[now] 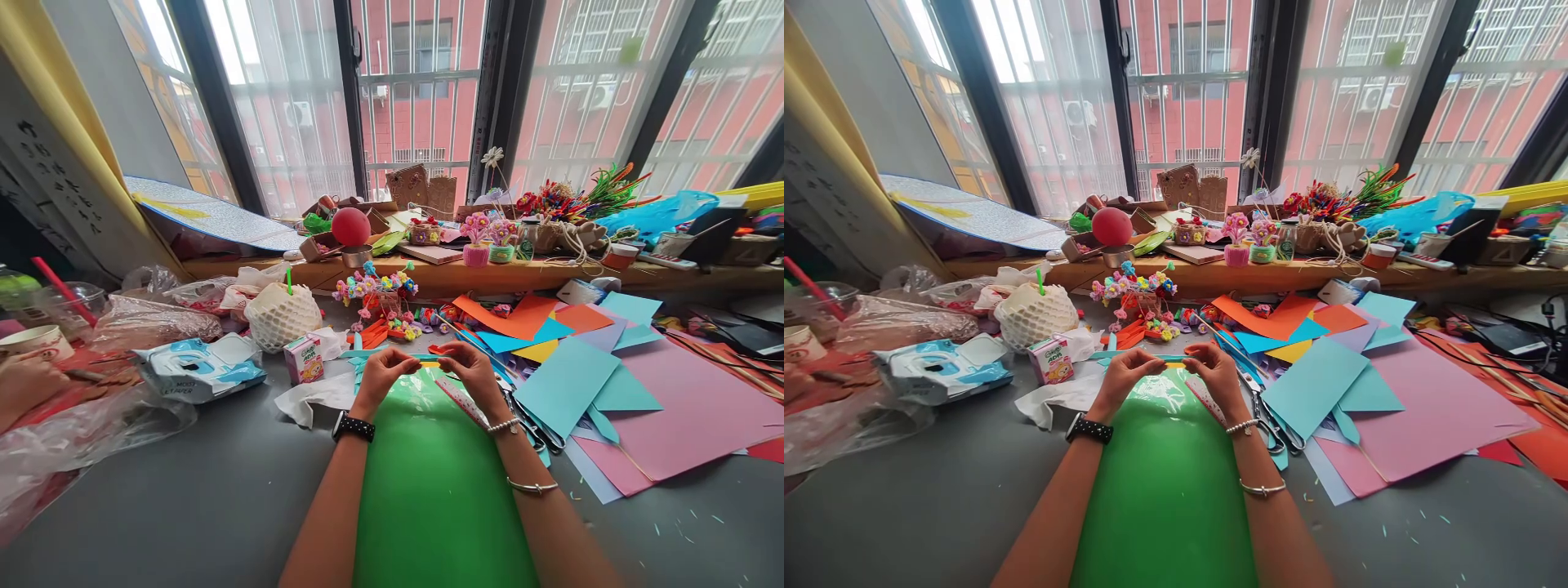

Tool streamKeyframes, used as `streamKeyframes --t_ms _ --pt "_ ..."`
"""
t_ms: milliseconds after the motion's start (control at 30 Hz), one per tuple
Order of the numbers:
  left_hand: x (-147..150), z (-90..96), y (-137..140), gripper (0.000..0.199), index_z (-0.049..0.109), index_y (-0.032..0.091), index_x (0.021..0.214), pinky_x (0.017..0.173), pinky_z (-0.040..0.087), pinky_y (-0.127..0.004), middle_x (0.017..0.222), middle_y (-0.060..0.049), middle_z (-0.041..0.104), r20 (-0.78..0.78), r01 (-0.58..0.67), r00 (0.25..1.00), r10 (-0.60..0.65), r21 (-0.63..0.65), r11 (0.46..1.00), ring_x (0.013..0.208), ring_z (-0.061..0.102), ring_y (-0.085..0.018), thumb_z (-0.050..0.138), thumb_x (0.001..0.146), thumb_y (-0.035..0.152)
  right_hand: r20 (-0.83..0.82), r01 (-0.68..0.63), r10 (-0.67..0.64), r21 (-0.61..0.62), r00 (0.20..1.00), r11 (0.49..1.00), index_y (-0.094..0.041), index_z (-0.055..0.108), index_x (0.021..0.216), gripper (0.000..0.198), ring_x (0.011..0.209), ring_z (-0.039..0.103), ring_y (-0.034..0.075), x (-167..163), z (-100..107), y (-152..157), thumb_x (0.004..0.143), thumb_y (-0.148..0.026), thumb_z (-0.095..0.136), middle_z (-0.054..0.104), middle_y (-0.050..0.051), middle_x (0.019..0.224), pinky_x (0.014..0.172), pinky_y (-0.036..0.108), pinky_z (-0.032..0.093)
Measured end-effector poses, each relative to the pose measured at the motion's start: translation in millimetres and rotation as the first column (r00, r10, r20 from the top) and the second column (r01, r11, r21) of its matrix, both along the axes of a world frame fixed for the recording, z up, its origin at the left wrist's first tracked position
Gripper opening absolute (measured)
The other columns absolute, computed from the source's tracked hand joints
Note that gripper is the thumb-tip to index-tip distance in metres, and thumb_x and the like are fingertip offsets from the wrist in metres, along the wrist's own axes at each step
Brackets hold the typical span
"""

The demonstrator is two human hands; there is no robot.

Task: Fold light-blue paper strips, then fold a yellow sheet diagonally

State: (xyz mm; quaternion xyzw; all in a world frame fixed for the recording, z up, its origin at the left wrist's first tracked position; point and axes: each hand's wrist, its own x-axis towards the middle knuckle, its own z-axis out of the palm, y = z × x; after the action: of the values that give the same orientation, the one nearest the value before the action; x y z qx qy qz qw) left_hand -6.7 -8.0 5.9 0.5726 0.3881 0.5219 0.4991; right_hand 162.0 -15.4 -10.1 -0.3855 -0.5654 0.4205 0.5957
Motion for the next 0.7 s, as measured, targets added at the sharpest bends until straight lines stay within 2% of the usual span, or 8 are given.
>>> streamKeyframes --t_ms 167,367,700 --pt "0.4 0.1 -0.1 0.024 0.054 0.012 0.063 0.063 0.050 -0.029 0.059 -0.002 0.063 0.027 0.012 1.000 -0.012 0.000 1.000 0.062 0.062 -0.016 0.068 0.054 0.030 0.013 0.024 -0.024 0.010 1.000 1.000 -0.017 0.060 0.077 0.027 0.059 0.056 0.013 -0.4 1.2 -1.4 0.059 -0.036 0.064 0.063 0.004 0.074 0.059 0.028 0.047" --pt "0.2 2.1 0.3 0.050 0.049 0.013 0.099 0.066 0.050 -0.030 0.064 0.000 0.062 0.072 0.032 0.997 -0.034 0.026 0.999 0.066 0.062 -0.016 0.068 0.055 0.028 -0.008 0.036 -0.036 0.000 0.999 0.999 -0.017 0.059 0.076 0.028 0.068 0.059 0.015 -2.0 4.1 -3.6 0.058 -0.037 0.065 0.063 0.005 0.079 0.064 0.030 0.049" --pt "-1.4 -0.3 2.2 0.036 0.055 0.012 0.089 0.072 0.050 -0.033 0.070 -0.003 0.065 0.072 0.023 0.997 -0.025 0.032 0.999 0.070 0.062 -0.017 0.066 0.058 0.027 0.037 0.053 -0.053 0.013 0.998 0.999 -0.017 0.060 0.078 0.025 0.067 0.059 0.015 0.7 2.2 -1.7 0.060 -0.033 0.064 0.063 0.005 0.078 0.064 0.030 0.048"
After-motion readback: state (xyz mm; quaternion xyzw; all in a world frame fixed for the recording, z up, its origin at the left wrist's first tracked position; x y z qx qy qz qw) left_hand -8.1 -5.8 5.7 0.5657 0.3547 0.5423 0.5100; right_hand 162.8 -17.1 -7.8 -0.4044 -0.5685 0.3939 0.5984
